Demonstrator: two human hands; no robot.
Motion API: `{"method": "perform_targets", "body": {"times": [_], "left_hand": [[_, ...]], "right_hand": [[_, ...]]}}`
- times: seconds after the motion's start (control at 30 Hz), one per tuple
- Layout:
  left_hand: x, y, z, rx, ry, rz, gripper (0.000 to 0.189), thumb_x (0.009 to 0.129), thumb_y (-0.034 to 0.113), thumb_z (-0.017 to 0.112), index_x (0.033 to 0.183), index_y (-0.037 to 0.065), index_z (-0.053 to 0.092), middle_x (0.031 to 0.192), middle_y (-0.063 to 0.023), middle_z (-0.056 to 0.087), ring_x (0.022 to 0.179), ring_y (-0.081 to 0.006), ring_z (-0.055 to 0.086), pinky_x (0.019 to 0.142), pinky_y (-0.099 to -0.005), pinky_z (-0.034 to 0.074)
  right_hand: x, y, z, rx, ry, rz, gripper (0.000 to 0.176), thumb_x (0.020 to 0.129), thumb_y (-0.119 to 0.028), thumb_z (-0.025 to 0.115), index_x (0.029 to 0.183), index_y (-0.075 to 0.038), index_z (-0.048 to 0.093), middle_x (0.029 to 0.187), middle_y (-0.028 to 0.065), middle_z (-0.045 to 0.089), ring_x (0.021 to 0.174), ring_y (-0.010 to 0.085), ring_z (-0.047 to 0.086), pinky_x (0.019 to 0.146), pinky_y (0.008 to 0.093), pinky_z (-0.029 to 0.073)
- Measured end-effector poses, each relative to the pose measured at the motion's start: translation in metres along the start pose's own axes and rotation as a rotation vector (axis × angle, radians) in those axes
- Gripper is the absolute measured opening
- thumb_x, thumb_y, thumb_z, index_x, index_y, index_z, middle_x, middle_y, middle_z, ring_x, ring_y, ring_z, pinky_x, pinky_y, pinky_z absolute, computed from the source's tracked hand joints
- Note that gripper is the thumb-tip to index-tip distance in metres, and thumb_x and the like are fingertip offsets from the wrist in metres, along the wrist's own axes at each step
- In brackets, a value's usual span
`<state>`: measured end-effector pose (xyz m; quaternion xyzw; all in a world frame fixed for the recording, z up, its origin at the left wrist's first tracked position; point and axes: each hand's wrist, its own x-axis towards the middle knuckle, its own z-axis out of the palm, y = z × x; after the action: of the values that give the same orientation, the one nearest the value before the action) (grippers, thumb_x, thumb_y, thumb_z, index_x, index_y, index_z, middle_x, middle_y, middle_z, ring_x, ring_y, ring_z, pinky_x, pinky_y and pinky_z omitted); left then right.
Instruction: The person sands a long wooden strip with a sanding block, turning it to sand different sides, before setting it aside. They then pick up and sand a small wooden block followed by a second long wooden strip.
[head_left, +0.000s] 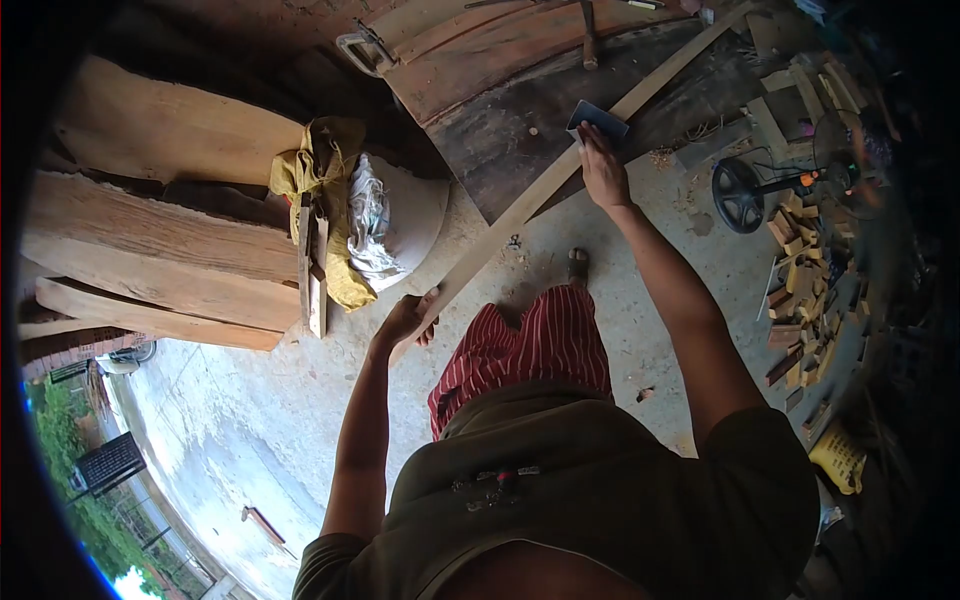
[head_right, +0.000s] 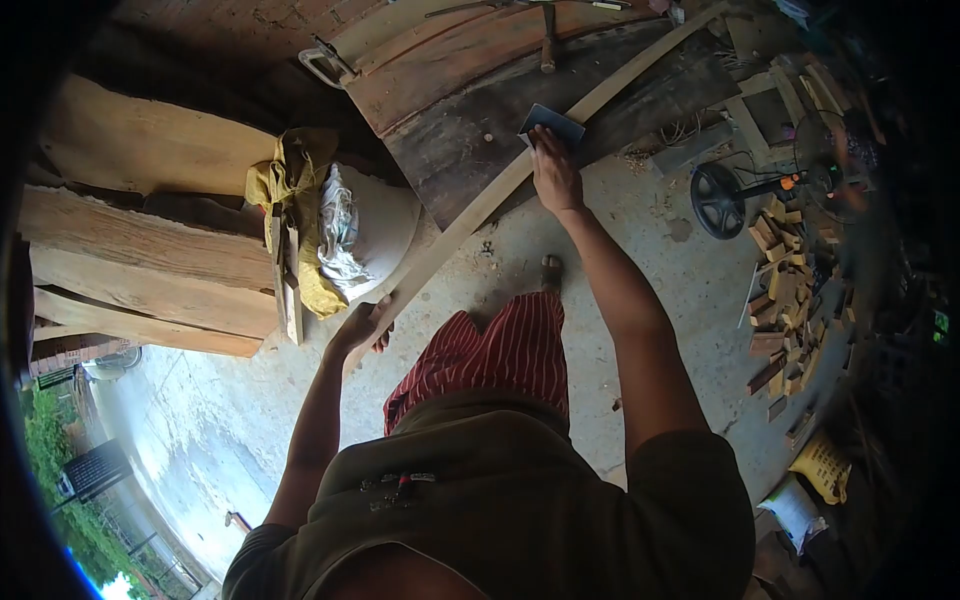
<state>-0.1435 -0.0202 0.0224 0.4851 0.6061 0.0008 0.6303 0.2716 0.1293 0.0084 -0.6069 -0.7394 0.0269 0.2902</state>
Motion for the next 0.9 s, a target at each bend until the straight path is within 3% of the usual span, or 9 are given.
{"method": "perform_targets", "body": {"times": [0.1,0.13,0.27,0.37,0.43,0.57,0.7,0.8,0.9], "left_hand": [[0.008,-0.005,0.002,-0.018,-0.076,-0.043,0.086,0.087,0.08,0.035,0.075,-0.001,0.059,0.058,-0.0139,0.061,0.05,-0.0232,0.064,0.047,-0.0334,0.053],[0.011,-0.007,0.003,-0.033,-0.096,-0.053,0.086,0.087,0.08,0.034,0.075,-0.001,0.058,0.058,-0.0138,0.061,0.05,-0.0232,0.064,0.048,-0.0336,0.053],[0.019,-0.017,0.008,-0.078,-0.129,-0.093,0.086,0.087,0.08,0.035,0.075,-0.001,0.059,0.058,-0.0139,0.06,0.051,-0.0238,0.064,0.048,-0.0343,0.053],[0.019,-0.019,0.006,-0.103,-0.137,-0.092,0.084,0.088,0.078,0.036,0.076,-0.002,0.06,0.058,-0.014,0.059,0.051,-0.024,0.063,0.051,-0.0355,0.054],[0.013,-0.015,0.005,-0.116,-0.173,-0.047,0.082,0.09,0.076,0.037,0.075,-0.001,0.06,0.058,-0.013,0.058,0.051,-0.0235,0.062,0.053,-0.0362,0.054],[0.007,-0.008,0.009,-0.094,-0.121,-0.049,0.081,0.09,0.075,0.038,0.074,-0.001,0.06,0.058,-0.0114,0.057,0.052,-0.0224,0.061,0.052,-0.0368,0.053],[0.0,-0.004,0.009,-0.123,-0.161,-0.047,0.077,0.091,0.073,0.042,0.07,0.0,0.058,0.057,-0.0089,0.055,0.051,-0.0199,0.058,0.049,-0.0344,0.049],[0.001,-0.021,0.0,-0.006,-0.058,-0.079,0.067,0.086,0.066,0.061,0.068,0.001,0.058,0.055,-0.0058,0.054,0.046,-0.0166,0.055,0.047,-0.0322,0.047],[-0.011,-0.04,-0.01,0.058,-0.026,-0.062,0.059,0.084,0.058,0.069,0.069,0.001,0.06,0.055,-0.0049,0.055,0.046,-0.0152,0.056,0.046,-0.0322,0.046]], "right_hand": [[-0.017,-0.012,0.01,-0.02,0.022,0.057,0.039,0.101,-0.014,0.042,0.136,0.002,0.05,0.144,0.0178,0.048,0.135,0.0322,0.043,0.11,0.0386,0.038],[-0.035,-0.034,0.016,-0.003,0.062,-0.014,0.04,0.099,-0.011,0.046,0.137,0.001,0.05,0.145,0.0168,0.047,0.136,0.0306,0.042,0.112,0.0395,0.036],[-0.117,-0.13,0.038,0.186,-0.211,-0.281,0.048,0.092,-0.006,0.052,0.14,-0.002,0.047,0.15,0.0112,0.042,0.139,0.0242,0.039,0.117,0.0394,0.031],[-0.122,-0.13,0.028,0.237,-0.313,-0.486,0.049,0.091,-0.007,0.054,0.14,-0.003,0.047,0.149,0.0102,0.043,0.14,0.0212,0.039,0.117,0.0379,0.03],[-0.099,-0.095,0.022,0.189,-0.254,-0.425,0.048,0.092,-0.007,0.053,0.14,-0.003,0.048,0.148,0.0098,0.045,0.14,0.021,0.039,0.117,0.0373,0.03],[-0.037,-0.006,-0.001,-0.044,-0.022,-0.083,0.037,0.098,-0.01,0.048,0.134,0.0,0.053,0.146,0.0125,0.047,0.137,0.0255,0.042,0.115,0.0374,0.033],[-0.032,-0.021,0.013,-0.102,0.08,0.087,0.037,0.098,-0.013,0.048,0.132,0.001,0.053,0.142,0.0148,0.05,0.135,0.0271,0.044,0.114,0.0386,0.034],[-0.078,-0.101,0.024,0.052,-0.119,-0.199,0.042,0.094,-0.01,0.052,0.135,0.001,0.052,0.147,0.0143,0.046,0.138,0.0257,0.041,0.117,0.0385,0.03],[-0.104,-0.135,0.035,0.226,-0.283,-0.46,0.043,0.094,-0.007,0.049,0.137,-0.003,0.052,0.148,0.0103,0.046,0.138,0.0228,0.042,0.116,0.0375,0.033]]}}
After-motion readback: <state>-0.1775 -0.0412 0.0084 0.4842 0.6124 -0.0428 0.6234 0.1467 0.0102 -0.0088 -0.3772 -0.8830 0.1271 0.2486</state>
